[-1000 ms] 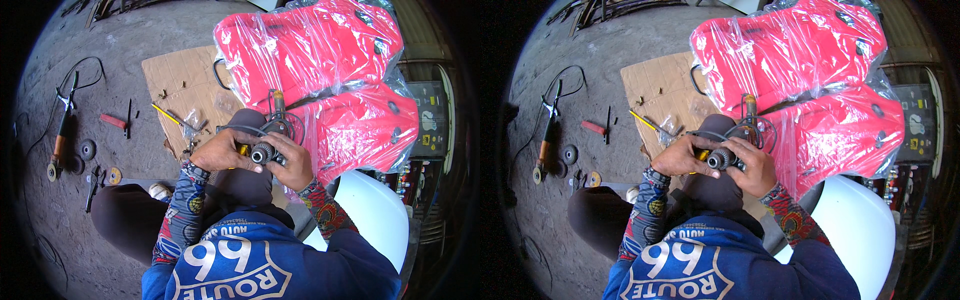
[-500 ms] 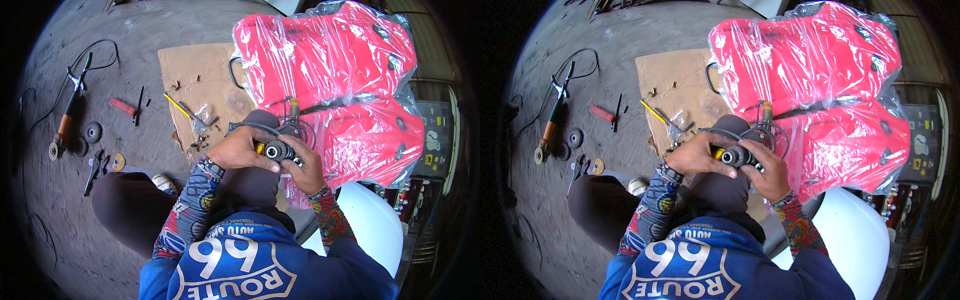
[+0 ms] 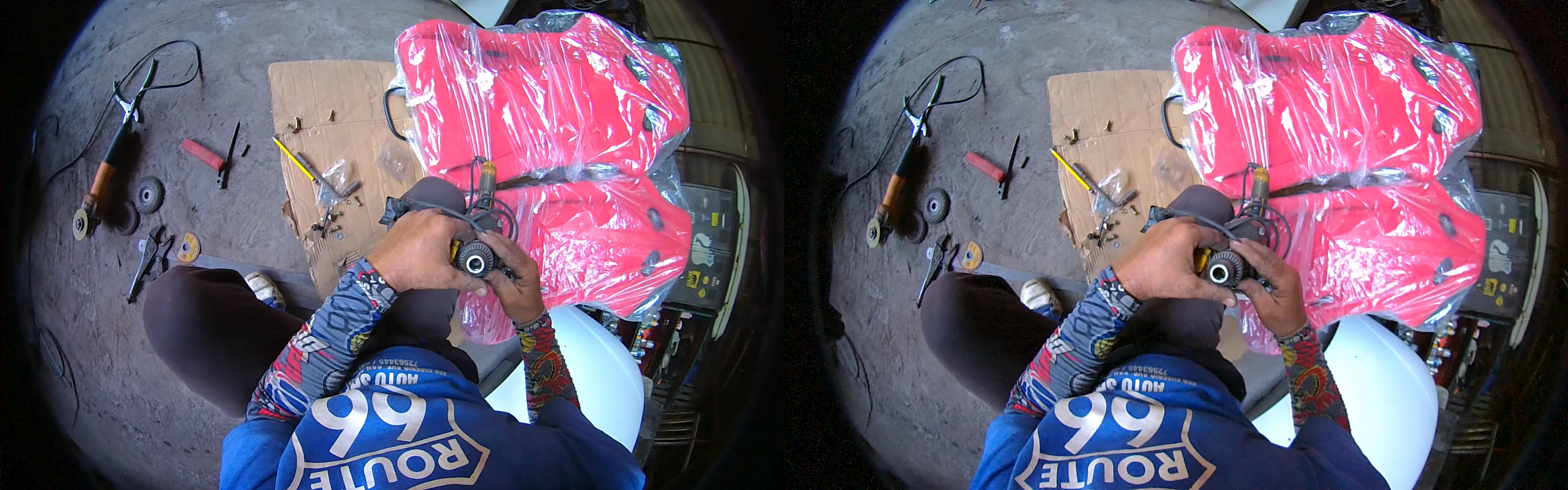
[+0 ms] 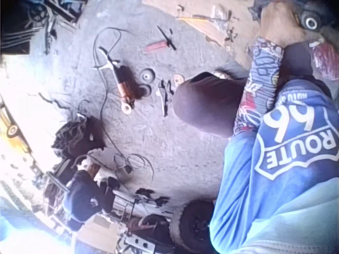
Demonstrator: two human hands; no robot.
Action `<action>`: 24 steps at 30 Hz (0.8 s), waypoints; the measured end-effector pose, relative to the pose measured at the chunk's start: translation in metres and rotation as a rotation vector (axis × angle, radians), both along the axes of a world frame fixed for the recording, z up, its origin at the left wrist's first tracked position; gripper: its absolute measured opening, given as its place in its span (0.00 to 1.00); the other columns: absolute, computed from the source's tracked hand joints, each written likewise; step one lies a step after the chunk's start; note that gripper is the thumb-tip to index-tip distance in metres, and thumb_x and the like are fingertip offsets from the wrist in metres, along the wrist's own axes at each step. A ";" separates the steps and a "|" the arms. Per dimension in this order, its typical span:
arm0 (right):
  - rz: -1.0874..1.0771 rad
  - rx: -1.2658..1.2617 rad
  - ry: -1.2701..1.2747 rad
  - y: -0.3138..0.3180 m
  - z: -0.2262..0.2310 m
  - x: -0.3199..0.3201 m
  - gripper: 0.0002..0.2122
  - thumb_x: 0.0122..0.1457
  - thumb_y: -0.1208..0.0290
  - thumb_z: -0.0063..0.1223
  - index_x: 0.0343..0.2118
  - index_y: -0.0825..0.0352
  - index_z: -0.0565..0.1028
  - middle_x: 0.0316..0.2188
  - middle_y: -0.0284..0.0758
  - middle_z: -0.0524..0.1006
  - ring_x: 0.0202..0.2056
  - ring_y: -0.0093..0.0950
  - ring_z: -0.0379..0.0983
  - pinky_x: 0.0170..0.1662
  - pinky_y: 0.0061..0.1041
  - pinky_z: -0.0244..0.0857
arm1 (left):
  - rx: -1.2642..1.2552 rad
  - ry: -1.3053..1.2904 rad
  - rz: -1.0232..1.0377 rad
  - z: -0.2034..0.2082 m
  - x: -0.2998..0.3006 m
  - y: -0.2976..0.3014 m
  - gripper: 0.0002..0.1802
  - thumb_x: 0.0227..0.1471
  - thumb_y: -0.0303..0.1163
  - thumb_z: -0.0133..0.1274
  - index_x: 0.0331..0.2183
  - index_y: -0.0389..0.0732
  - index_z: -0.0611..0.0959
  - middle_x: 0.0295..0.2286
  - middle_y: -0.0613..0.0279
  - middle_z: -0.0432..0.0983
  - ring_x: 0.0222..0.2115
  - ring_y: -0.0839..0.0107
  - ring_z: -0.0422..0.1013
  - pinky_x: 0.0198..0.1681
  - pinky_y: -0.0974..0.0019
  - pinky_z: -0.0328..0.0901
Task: The person measures the interior of a red car using a tape measure and pencil, then moves to the workshop floor to assemble a mechanical component using a drill and other tools.
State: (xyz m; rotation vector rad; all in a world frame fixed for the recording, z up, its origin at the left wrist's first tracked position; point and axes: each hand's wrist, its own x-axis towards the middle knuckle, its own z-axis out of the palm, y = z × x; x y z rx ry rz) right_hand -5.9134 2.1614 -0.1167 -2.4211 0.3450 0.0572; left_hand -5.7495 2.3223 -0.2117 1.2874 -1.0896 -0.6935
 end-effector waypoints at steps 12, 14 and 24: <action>-0.009 0.121 0.056 -0.007 0.001 0.007 0.22 0.59 0.75 0.61 0.57 0.68 0.76 0.55 0.46 0.76 0.58 0.39 0.73 0.62 0.34 0.64 | -0.005 0.054 -0.002 -0.005 0.003 0.001 0.35 0.33 0.51 0.75 0.39 0.34 0.86 0.31 0.45 0.82 0.36 0.48 0.79 0.41 0.54 0.71; -0.027 0.163 0.051 -0.008 0.000 0.007 0.22 0.59 0.75 0.61 0.57 0.68 0.76 0.56 0.46 0.76 0.58 0.39 0.73 0.62 0.34 0.63 | 0.005 0.066 -0.002 -0.005 0.004 0.002 0.35 0.34 0.51 0.75 0.39 0.34 0.86 0.32 0.45 0.82 0.36 0.48 0.79 0.41 0.54 0.71; -0.073 0.135 0.100 -0.002 0.003 0.023 0.22 0.56 0.77 0.60 0.56 0.70 0.76 0.53 0.44 0.78 0.58 0.34 0.73 0.61 0.33 0.63 | 0.044 0.099 0.041 -0.008 0.007 0.000 0.34 0.35 0.49 0.74 0.40 0.34 0.86 0.35 0.46 0.83 0.39 0.51 0.80 0.45 0.57 0.72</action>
